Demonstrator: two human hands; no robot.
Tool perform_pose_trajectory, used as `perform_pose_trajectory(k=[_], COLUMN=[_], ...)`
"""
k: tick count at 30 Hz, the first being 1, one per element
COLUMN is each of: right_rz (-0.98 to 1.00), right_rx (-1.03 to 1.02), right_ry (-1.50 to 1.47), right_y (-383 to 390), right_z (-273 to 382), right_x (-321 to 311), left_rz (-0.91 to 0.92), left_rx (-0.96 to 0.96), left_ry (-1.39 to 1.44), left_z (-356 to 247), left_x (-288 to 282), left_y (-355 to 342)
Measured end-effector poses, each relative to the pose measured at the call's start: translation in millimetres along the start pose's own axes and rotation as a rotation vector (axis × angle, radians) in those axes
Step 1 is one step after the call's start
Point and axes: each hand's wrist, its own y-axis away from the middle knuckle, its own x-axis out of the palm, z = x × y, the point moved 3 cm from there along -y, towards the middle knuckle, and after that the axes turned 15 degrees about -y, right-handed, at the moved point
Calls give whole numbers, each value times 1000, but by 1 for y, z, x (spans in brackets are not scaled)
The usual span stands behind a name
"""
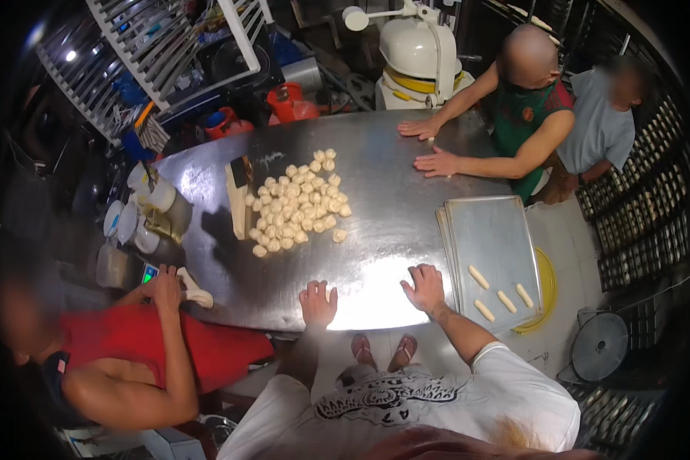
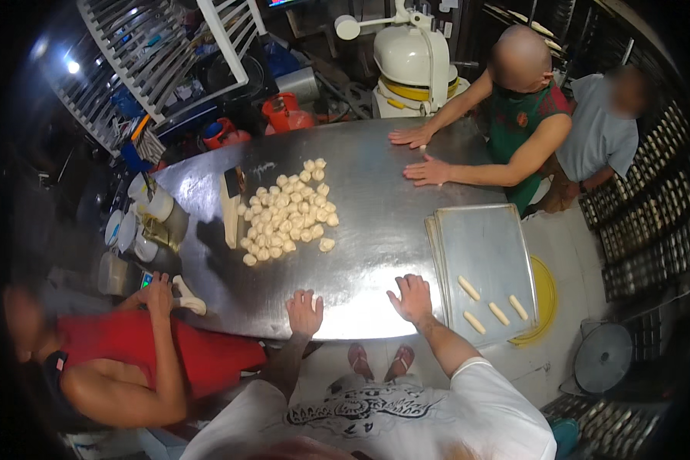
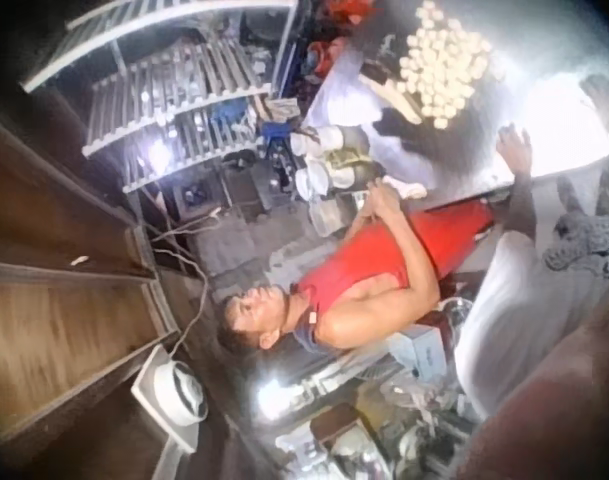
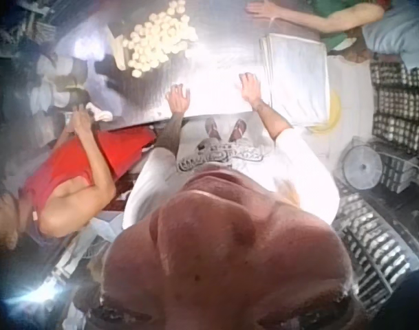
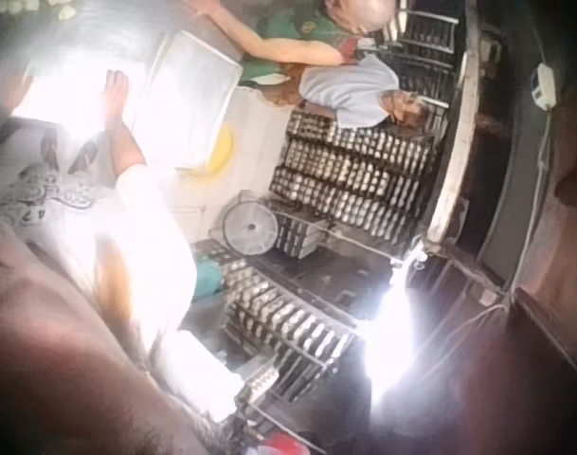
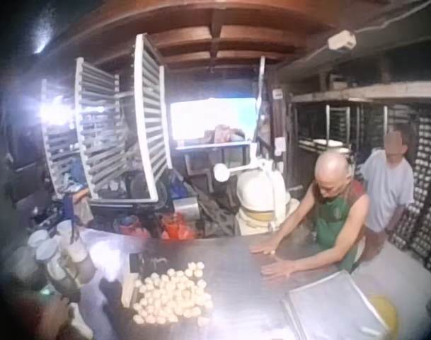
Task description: The person rolls small pieces of dough by hand on a metal table and places them onto a metal baking tray.
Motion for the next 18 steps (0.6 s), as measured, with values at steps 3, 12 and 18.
perform_pose_trajectory(k=[3, 12, 18], right_rz=[-20, -36, 271], right_rx=[-8, -275, -216], right_ry=[1, 136, 83], right_y=[-3, 31, -33], right_z=[2, 8, -13], right_x=[1, -23, -11], left_rz=[-31, 92, 347], left_rx=[17, 83, -123], left_ry=[-23, 58, 118], left_z=[-2, 15, 9], left_x=[-6, -16, -3], left_y=[-4, 28, -42])
